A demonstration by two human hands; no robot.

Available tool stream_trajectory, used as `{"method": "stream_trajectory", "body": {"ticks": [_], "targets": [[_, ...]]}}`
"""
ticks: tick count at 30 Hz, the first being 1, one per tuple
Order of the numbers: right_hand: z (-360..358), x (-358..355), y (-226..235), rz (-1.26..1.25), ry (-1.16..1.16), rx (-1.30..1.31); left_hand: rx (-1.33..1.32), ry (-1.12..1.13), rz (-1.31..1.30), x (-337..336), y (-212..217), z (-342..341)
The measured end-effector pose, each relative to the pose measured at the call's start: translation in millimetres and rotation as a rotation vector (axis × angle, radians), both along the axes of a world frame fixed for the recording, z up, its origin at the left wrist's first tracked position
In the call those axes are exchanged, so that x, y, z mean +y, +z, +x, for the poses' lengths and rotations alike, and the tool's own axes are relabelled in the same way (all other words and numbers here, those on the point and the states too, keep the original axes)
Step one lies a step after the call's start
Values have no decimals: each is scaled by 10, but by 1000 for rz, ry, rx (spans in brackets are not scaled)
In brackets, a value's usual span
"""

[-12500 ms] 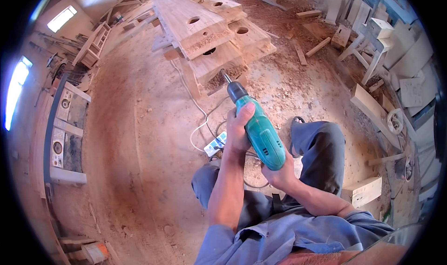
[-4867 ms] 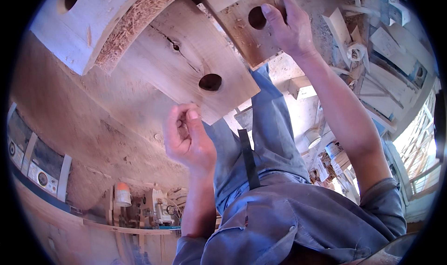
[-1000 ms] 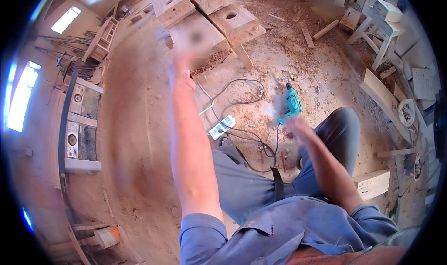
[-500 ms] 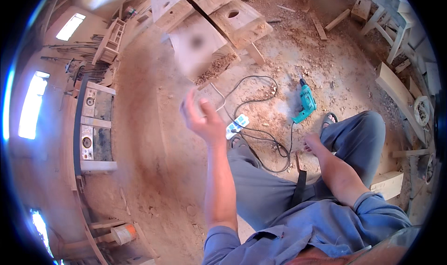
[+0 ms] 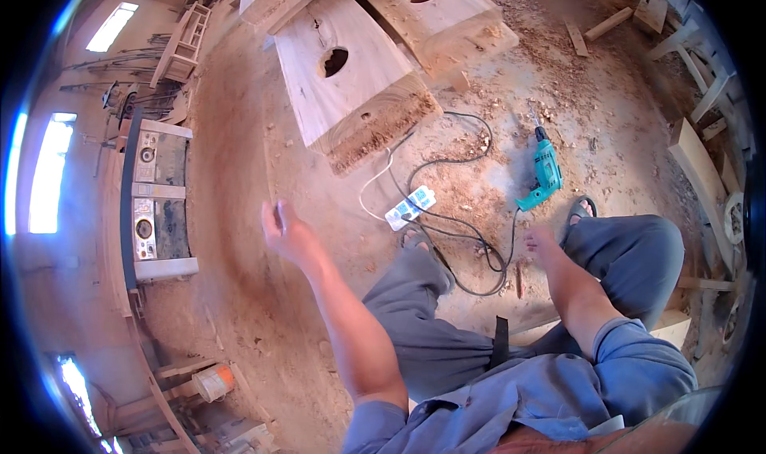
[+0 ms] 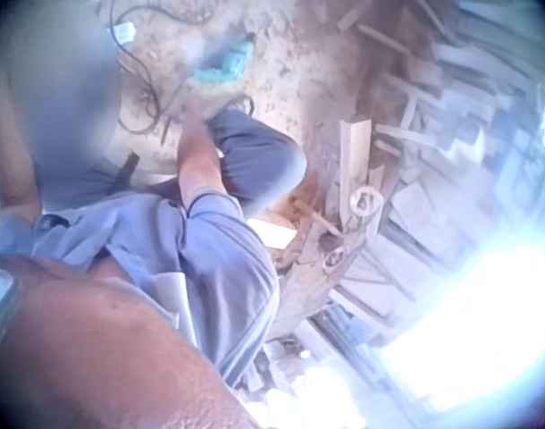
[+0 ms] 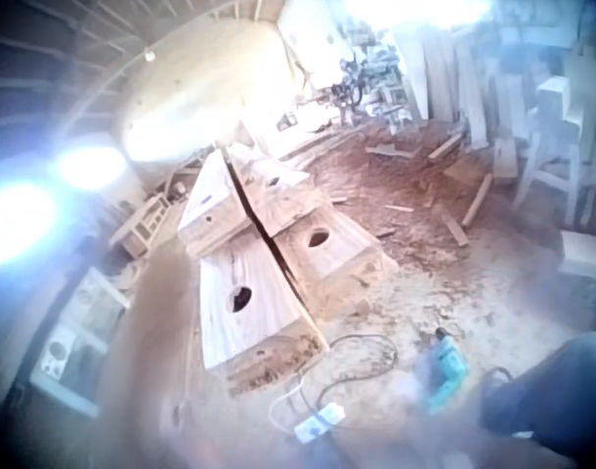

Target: The person marks a wooden board with a ruler and pencil, then uses a corded drill to create holes in the wood. The person flips the board to inspect the holes and repeats the marking and drilling process on another section.

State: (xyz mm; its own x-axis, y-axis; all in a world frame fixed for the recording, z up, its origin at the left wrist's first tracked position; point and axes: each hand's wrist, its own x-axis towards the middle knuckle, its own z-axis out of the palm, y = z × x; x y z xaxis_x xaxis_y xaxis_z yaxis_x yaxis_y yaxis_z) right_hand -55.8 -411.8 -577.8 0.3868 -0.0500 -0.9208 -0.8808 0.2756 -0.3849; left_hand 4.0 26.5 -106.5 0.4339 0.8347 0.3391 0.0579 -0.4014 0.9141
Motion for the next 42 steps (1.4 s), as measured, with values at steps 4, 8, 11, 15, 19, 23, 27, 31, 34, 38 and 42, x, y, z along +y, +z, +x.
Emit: {"method": "stream_trajectory", "body": {"ticks": [4,8,11,15,19,23,27,31,34,38,42], "targets": [[309,-305,-350,173,-155,-43,-8,-187,-582,-349,37,40],[665,-169,-280,76,-168,-39,-60,-303,-779,-520,-106,164],[849,233,64,-13,-356,51,-66,-367,-776,-563,-179,205],[805,120,-58,87,-612,-67,-160,-393,-857,-807,-46,368],[1011,263,161,76,-689,-46,-215,-301,-905,-831,-89,473],[1233,182,487,315,-914,-73,-246,-368,-978,-670,-322,513],[971,-130,941,527,-937,-159,-60,-251,-1122,-751,-484,592],[37,-41,1740,574,-829,-290,152,-688,-1032,-1147,-925,354],[-525,-17,2554,468,-719,-363,414,-992,-1165,-1907,-963,62],[-1054,-236,3403,409,-558,-598,344,-1349,-917,-2727,-529,-476],[-1470,-52,4039,-19,-353,-945,164,-1288,-977,-3137,61,-920]]}}
